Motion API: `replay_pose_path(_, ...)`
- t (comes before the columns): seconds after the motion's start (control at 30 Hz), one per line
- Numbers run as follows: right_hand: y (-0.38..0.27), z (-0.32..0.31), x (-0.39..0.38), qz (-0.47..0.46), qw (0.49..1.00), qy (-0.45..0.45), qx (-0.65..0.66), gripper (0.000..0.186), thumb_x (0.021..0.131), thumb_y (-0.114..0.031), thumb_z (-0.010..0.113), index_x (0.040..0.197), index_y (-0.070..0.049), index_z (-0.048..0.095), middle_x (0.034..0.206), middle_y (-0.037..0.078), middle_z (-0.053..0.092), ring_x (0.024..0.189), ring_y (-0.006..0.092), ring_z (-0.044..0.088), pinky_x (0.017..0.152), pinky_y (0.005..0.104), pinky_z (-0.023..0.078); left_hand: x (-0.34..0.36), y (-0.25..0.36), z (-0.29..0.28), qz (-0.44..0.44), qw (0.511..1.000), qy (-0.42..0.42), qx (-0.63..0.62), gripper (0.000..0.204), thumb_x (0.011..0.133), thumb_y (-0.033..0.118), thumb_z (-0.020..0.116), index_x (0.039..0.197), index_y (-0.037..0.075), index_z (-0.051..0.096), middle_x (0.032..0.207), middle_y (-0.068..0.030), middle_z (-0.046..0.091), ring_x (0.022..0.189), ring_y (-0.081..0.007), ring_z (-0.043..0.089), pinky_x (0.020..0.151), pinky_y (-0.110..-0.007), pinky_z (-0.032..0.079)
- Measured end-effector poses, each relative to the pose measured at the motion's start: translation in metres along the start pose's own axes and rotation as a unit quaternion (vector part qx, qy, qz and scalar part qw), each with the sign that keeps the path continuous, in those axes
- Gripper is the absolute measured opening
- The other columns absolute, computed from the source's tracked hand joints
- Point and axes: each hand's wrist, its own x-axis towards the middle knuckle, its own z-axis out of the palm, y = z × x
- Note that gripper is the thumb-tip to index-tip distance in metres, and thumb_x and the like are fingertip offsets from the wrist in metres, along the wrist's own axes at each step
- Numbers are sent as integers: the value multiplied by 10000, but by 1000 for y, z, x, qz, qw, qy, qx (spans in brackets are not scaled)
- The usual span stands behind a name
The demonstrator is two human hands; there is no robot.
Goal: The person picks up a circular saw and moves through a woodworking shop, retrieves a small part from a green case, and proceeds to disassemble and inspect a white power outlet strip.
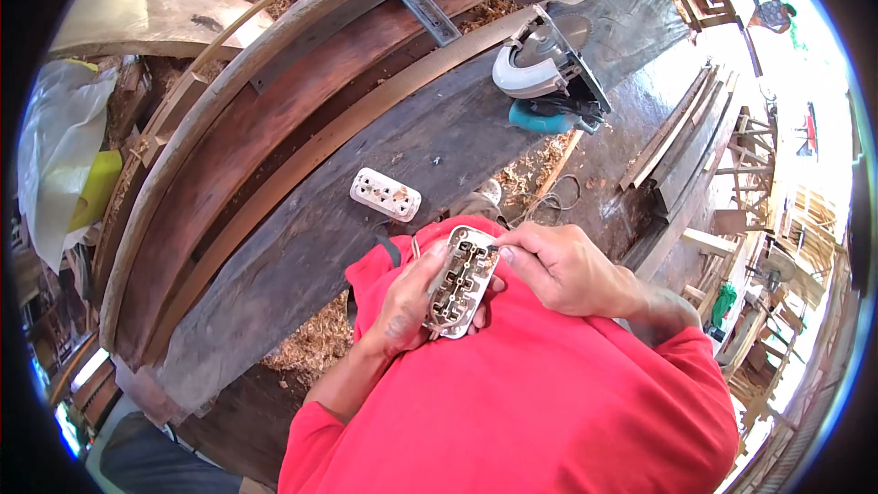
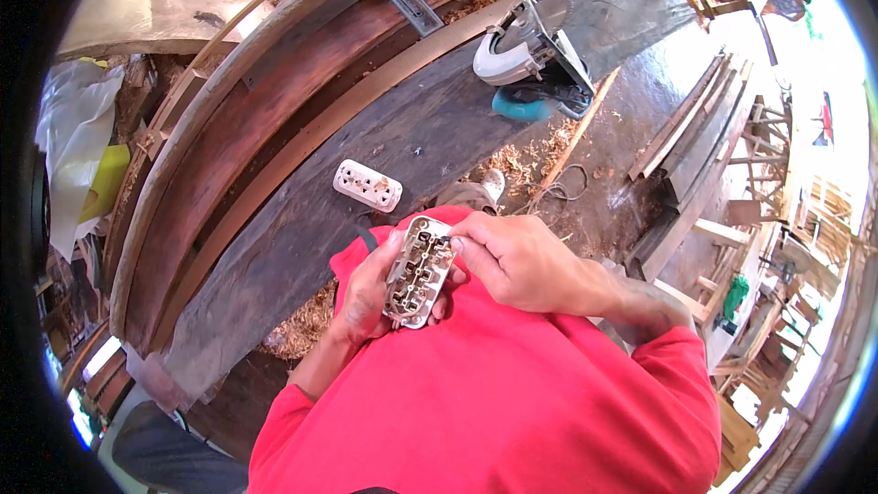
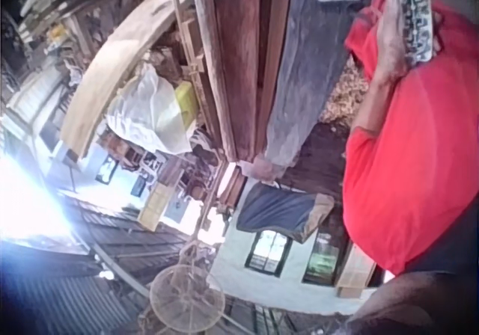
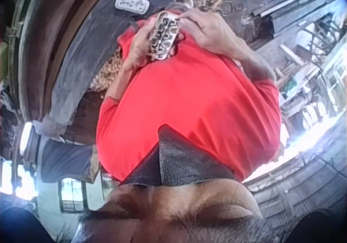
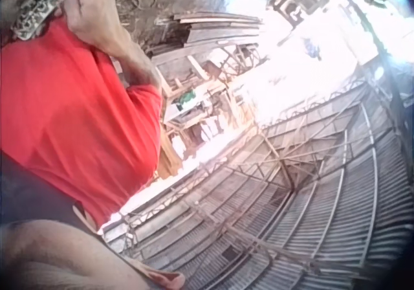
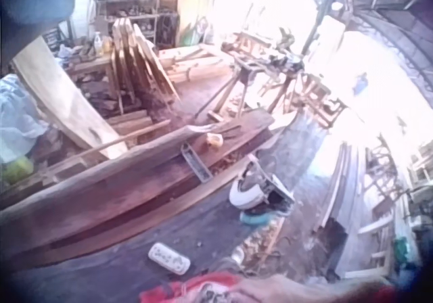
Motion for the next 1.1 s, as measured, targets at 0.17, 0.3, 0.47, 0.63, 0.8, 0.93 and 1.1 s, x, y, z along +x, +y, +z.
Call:
replay_pose_path(0.17, -3, 6, -12, -33, 999, 14, 1, 169, 975, -120, 610, 1081, 8, 641, 869, 167, 686, 793, 350, 693, 684, 419, 556, 1, 3, 6, 46, 998, -29, -39, 620, 1078, 539, 229, 1351, 47, 490, 1052, -167, 693, 714, -254, 706, 613, -335, 594)
replay_pose_path(0.3, -10, 6, -18, -70, 997, 28, -33, 179, 956, -104, 627, 1092, 13, 639, 897, 164, 669, 823, 336, 679, 703, 400, 555, -1, 1, 9, 81, 995, 25, -53, 646, 1070, 572, 212, 1363, 53, 464, 1066, -169, 678, 740, -264, 709, 646, -358, 610)
replay_pose_path(0.47, -7, 20, -25, -103, 995, 3, -17, 188, 938, -101, 638, 1090, 10, 640, 871, 148, 649, 781, 323, 656, 690, 403, 546, -1, 2, 12, 94, 994, 33, -31, 622, 1082, 549, 187, 1372, 79, 475, 1147, -162, 657, 865, -236, 704, 749, -369, 618)
replay_pose_path(0.63, -10, 26, -24, -128, 991, -14, -17, 187, 919, -97, 652, 1072, 10, 637, 848, 142, 641, 748, 302, 649, 648, 402, 536, -1, 2, 9, 109, 992, 37, -44, 543, 1101, 479, 264, 1409, 79, 464, 1194, -157, 650, 909, -213, 691, 772, -359, 604)
replay_pose_path(0.8, -11, 35, -20, -153, 985, 29, -70, 205, 885, -82, 671, 1060, 12, 620, 773, 121, 602, 701, 297, 637, 580, 410, 515, 4, 0, 10, 107, 992, 60, -9, 537, 1102, 462, 274, 1420, 74, 465, 1193, -167, 657, 924, -220, 708, 755, -352, 618)
replay_pose_path(0.93, -9, 36, -17, -160, 985, 35, -45, 151, 899, -91, 658, 1004, 2, 602, 756, 121, 588, 694, 303, 634, 588, 422, 512, 1, 0, 12, 98, 993, 67, 25, 497, 1104, 441, 304, 1416, 74, 431, 1202, -144, 638, 957, -187, 675, 814, -339, 585)
replay_pose_path(1.1, -11, 32, -15, -154, 984, -42, -76, 85, 877, -92, 587, 870, -21, 541, 748, 130, 582, 701, 323, 635, 618, 430, 520, 3, -4, 13, 107, 984, 94, 105, 495, 1111, 431, 262, 1401, 81, 458, 1196, -129, 652, 1011, -177, 673, 851, -324, 572)
